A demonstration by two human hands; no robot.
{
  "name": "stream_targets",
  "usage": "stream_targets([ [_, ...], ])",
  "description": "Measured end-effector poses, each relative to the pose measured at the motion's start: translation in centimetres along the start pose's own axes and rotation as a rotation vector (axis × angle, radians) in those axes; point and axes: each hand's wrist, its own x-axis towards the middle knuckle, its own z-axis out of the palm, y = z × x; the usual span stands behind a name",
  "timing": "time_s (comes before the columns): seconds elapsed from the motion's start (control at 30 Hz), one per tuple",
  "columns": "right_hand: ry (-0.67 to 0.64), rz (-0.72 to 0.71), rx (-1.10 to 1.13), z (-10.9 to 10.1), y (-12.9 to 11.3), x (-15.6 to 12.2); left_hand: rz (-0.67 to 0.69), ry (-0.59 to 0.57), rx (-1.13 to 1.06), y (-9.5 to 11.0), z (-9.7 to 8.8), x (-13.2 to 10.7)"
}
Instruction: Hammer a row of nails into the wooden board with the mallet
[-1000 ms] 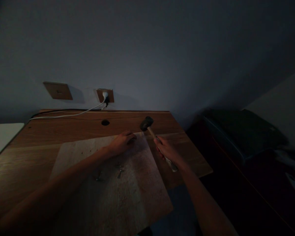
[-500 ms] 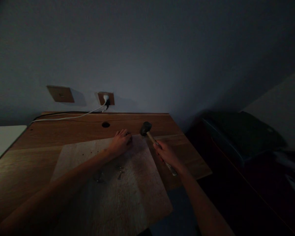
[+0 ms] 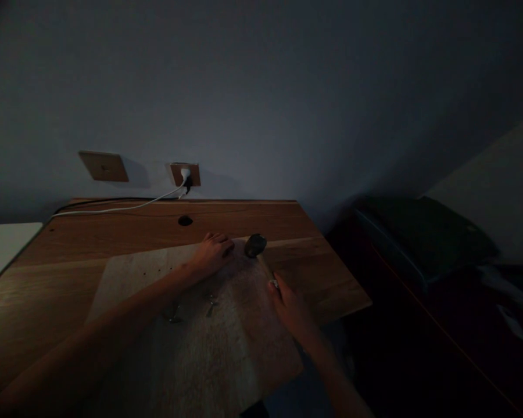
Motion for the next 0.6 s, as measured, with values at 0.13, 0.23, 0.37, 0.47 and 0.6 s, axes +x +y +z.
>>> stream_targets([
  [0.13,0.025,-0.046,-0.075,0.6,-0.3,-0.1,0.075,0.010,-0.016,-0.1,0.0,-0.1],
  [0.23,0.064,-0.058,-0.188,1.2,-0.7,-0.4,0.089,0.031,-0.065,-0.4,0.4,-0.1],
  [0.37,0.052,-0.073,-0.340,1.5,-1.4,-0.7,0.022,0.041,-0.288,-0.9,0.8,0.4],
  [0.47,0.037,-0.064,-0.359,1.4,-1.7,-0.7,-0.049,0.018,-0.471,-1.0,0.8,0.7],
  [0.6,0.016,-0.048,-0.331,1.1,-1.7,-0.5,-0.046,0.028,-0.482,-0.8,0.7,0.5],
])
